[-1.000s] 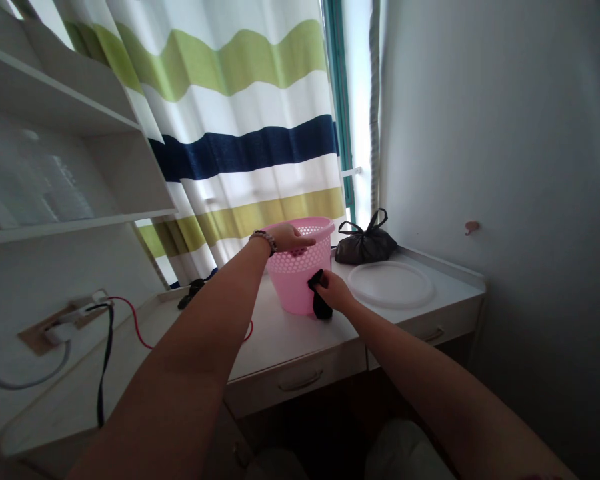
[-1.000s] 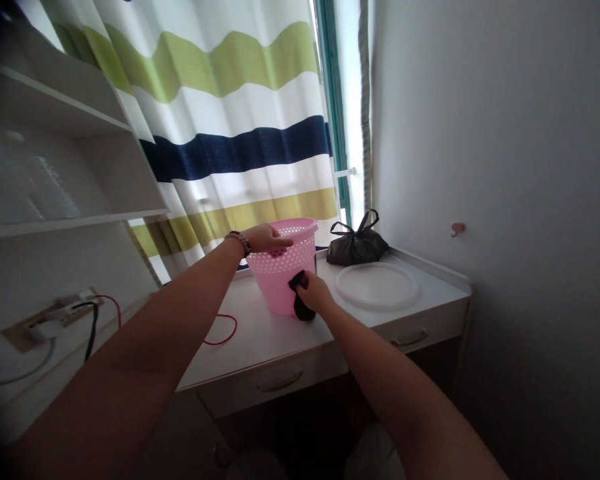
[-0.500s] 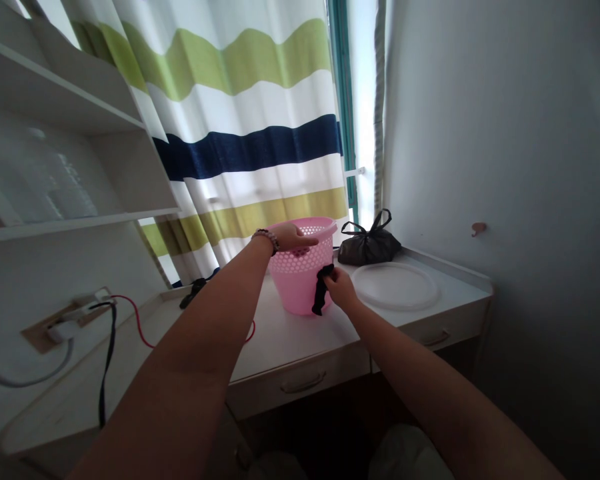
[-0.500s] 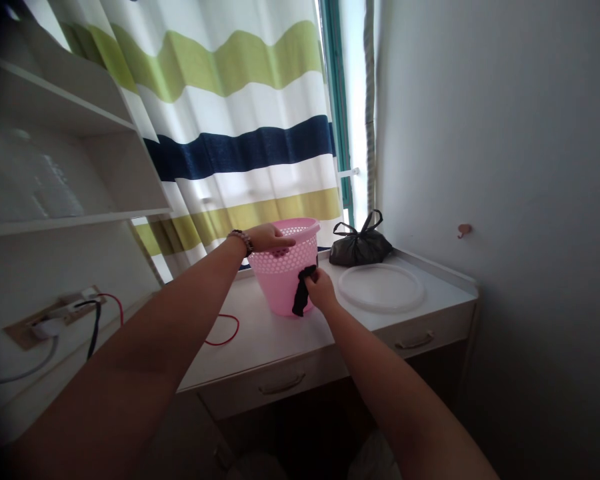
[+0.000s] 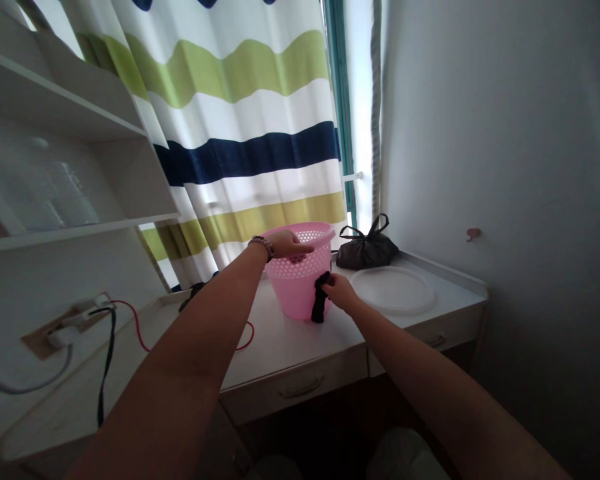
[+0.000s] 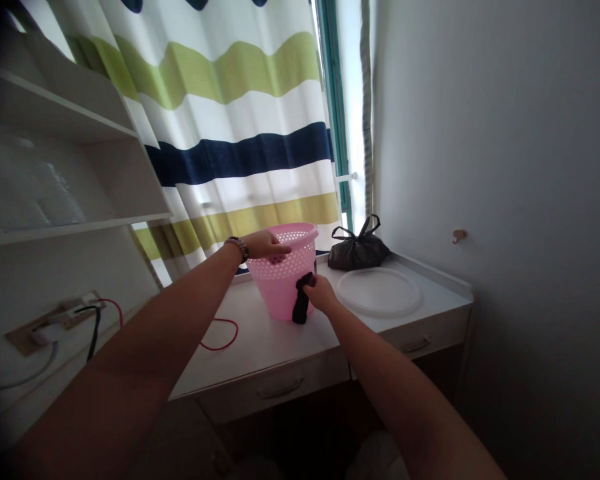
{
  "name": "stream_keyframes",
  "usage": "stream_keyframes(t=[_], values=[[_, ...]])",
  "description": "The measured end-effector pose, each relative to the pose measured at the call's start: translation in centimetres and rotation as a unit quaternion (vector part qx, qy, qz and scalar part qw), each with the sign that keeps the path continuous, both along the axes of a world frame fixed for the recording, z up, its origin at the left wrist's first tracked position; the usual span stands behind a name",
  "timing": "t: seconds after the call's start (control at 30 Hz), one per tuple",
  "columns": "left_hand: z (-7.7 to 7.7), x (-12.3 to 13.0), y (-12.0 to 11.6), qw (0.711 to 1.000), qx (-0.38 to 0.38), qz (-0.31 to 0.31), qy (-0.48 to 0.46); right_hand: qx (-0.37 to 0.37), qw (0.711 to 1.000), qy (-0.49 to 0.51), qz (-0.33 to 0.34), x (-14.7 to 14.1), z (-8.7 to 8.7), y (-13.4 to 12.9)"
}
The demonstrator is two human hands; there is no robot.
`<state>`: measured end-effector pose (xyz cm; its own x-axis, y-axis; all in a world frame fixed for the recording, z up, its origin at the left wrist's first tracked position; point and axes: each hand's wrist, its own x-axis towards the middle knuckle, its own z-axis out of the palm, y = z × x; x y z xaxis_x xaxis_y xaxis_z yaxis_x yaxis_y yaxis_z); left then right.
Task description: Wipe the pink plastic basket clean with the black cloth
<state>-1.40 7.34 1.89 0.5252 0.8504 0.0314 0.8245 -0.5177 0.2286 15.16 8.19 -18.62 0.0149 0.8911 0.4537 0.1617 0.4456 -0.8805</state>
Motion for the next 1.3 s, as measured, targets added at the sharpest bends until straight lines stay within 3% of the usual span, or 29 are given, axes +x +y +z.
stream_keyframes(t=[0.17,0.27,0.37,0.47,0.67,0.8,1.3], values=[[0.0,0.1,-2.2,1.0,0.024,-0.012,-0.002,0.049,0.992,0.117,0.017,0.3,6.5,-1.9],[-0.3,0.0,-3.4,0.999,0.02,-0.035,-0.007,0.089,0.991,0.103,-0.004,0.2,7.4,-3.5],[-0.5,-0.4,-4.0,0.999,0.015,-0.044,-0.002,0.128,0.989,0.045,-0.065,0.0,5.8,-4.6],[-0.6,-0.6,-4.0,0.999,0.009,-0.04,-0.002,0.127,0.989,-0.015,-0.077,-0.1,2.9,-5.2],[-0.4,-0.1,-3.5,0.999,-0.003,-0.036,-0.007,0.019,0.994,-0.105,-0.036,1.0,-3.9,-4.5],[-0.5,0.2,-3.1,1.0,0.009,-0.021,0.011,-0.036,0.985,-0.163,-0.046,1.7,-6.9,-4.1],[-0.6,0.9,-3.5,0.999,-0.024,0.017,-0.014,-0.021,0.976,-0.199,-0.085,2.1,-7.3,-5.2]])
